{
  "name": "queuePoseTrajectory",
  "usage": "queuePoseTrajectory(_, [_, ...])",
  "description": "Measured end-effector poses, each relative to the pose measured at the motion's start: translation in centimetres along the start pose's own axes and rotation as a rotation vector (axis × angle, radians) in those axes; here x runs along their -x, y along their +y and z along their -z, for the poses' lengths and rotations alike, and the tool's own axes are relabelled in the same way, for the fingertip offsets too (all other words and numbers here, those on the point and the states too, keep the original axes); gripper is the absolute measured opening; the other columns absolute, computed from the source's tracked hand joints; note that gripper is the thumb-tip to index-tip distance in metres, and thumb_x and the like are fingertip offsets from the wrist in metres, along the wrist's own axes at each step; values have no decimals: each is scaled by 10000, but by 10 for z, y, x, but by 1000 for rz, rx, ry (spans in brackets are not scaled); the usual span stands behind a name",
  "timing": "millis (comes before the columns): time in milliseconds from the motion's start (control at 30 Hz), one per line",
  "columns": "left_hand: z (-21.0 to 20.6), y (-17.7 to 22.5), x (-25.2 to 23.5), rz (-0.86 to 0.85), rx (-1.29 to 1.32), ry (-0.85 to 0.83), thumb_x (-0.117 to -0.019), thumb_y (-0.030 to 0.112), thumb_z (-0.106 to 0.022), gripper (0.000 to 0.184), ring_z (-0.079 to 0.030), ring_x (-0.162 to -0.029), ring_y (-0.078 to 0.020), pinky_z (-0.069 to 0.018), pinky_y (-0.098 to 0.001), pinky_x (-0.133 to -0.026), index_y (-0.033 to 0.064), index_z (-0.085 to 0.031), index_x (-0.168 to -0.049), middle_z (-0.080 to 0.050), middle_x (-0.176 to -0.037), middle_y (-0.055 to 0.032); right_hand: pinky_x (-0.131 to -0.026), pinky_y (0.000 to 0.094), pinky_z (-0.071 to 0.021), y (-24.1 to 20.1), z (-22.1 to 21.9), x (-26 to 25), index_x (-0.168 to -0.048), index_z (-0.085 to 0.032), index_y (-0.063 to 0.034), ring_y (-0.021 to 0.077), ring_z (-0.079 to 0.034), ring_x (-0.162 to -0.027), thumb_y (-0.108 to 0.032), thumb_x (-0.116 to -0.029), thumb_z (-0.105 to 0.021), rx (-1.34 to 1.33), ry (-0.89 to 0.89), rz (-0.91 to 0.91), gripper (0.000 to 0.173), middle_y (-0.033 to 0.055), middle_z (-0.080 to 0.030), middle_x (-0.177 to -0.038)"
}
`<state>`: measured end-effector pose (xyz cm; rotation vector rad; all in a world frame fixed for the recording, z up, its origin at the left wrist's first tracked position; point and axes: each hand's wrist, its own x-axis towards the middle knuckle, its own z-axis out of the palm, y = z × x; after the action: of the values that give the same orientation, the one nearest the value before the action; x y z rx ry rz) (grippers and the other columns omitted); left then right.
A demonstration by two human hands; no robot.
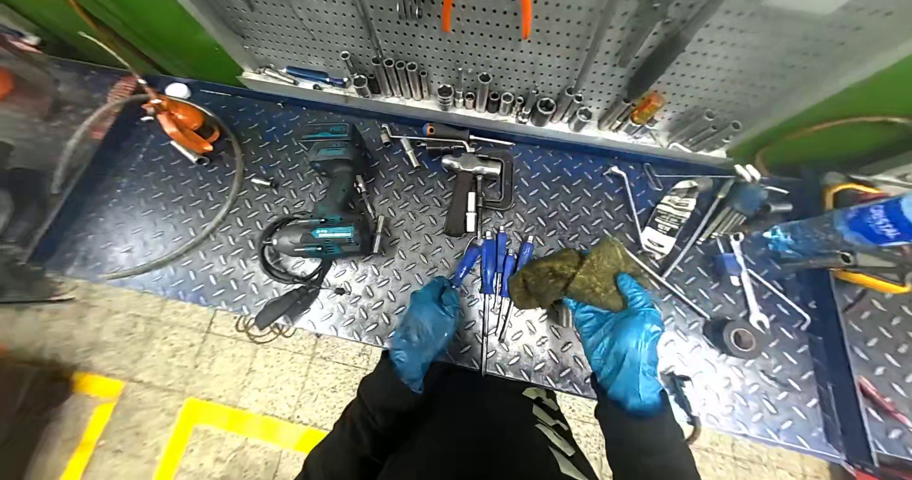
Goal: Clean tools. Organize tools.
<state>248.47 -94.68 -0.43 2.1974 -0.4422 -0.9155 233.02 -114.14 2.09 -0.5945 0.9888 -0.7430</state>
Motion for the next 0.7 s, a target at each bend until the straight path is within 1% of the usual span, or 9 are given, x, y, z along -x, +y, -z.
queuePoseTrajectory(133, [-13, 56, 31, -101, 105, -60, -1098, 216, -425, 331, -646, -822, -164, -552, -370, -761, 26, -684, -1178, -697, -967, -98, -944, 427, -576, 18, -18, 14, -1421, -479, -140, 193, -643, -1172, -355, -1107, -302, 132, -410, -38, 420, 58, -639, -1307])
queuePoseTrajectory(200, [-17, 88, 40, -8, 128, -159, -1105, 200, -434, 303, -651, -959, -175, -521, -392, -905, 40, -673, -1200, -698, -1053, -100, -1107, 378, -482, 27, -22, 17, -1476, -509, -134, 152, -494, -1393, -320, -1120, -331, 432, -667, 246, 440, 9, -499, -1538])
queuePoseTrajectory(233, [-28, 76, 35, -72, 129, -129, -1091, 242, -456, 289, -663, -905, -141, -555, -372, -851, 76, -691, -1120, -697, -969, -59, -1166, 402, -451, 29, -23, 17, -1483, -534, -189, 169, -415, -1474, -289, -1108, -372, 629, -678, 414, 420, -2, -407, -1623])
queuePoseTrajectory(333, [-44, 61, 33, -219, 66, -78, -1049, 246, -490, 242, -651, -797, -163, -558, -398, -729, 88, -668, -1004, -651, -837, -55, -1112, 474, -478, 33, -34, 25, -1419, -631, -317, 208, -351, -1502, -166, -998, -610, 721, -531, 465, 448, -32, -280, -1686])
queuePoseTrajectory(433, [-49, 64, 39, -285, -11, -10, -1074, 245, -461, 301, -690, -836, -188, -586, -408, -771, 54, -692, -1104, -692, -880, -94, -994, 419, -556, 25, -47, 19, -1553, -436, -330, 155, -534, -1340, -54, -922, -655, 755, -468, 425, 723, -49, -429, -1594])
queuePoseTrajectory(500, [-47, 66, 37, -343, -10, 47, -1079, 216, -459, 292, -647, -710, -198, -564, -397, -654, 23, -674, -1041, -643, -784, -102, -775, 359, -584, 21, -62, 11, -1569, -373, -254, 165, -643, -1081, -82, -954, -624, 678, -385, 383, 687, 23, -527, -1483])
queuePoseTrajectory(533, [-46, 67, 36, -371, 4, 62, -1081, 205, -453, 291, -641, -689, -189, -561, -387, -633, 19, -671, -1029, -637, -769, -97, -753, 323, -576, 22, -70, 8, -1566, -359, -203, 149, -648, -1034, -124, -988, -603, 640, -334, 394, 633, 49, -543, -1453])
queuePoseTrajectory(600, [-40, 73, 33, -365, 52, 68, -1083, 193, -461, 280, -665, -757, -182, -574, -390, -695, 21, -680, -1049, -664, -823, -101, -973, 348, -558, 22, -75, 15, -1600, -290, -197, 134, -587, -1255, -218, -1041, -563, 608, -354, 398, 622, 35, -485, -1531])
queuePoseTrajectory(700, [-35, 69, 30, -344, 81, 63, -1018, 163, -562, 179, -695, -796, -194, -602, -422, -733, 24, -673, -1035, -689, -853, -109, -1106, 457, -481, 25, -57, 48, -1649, -97, -406, 123, -434, -1439, -312, -1059, -552, 689, -496, 281, 752, -78, -288, -1674])
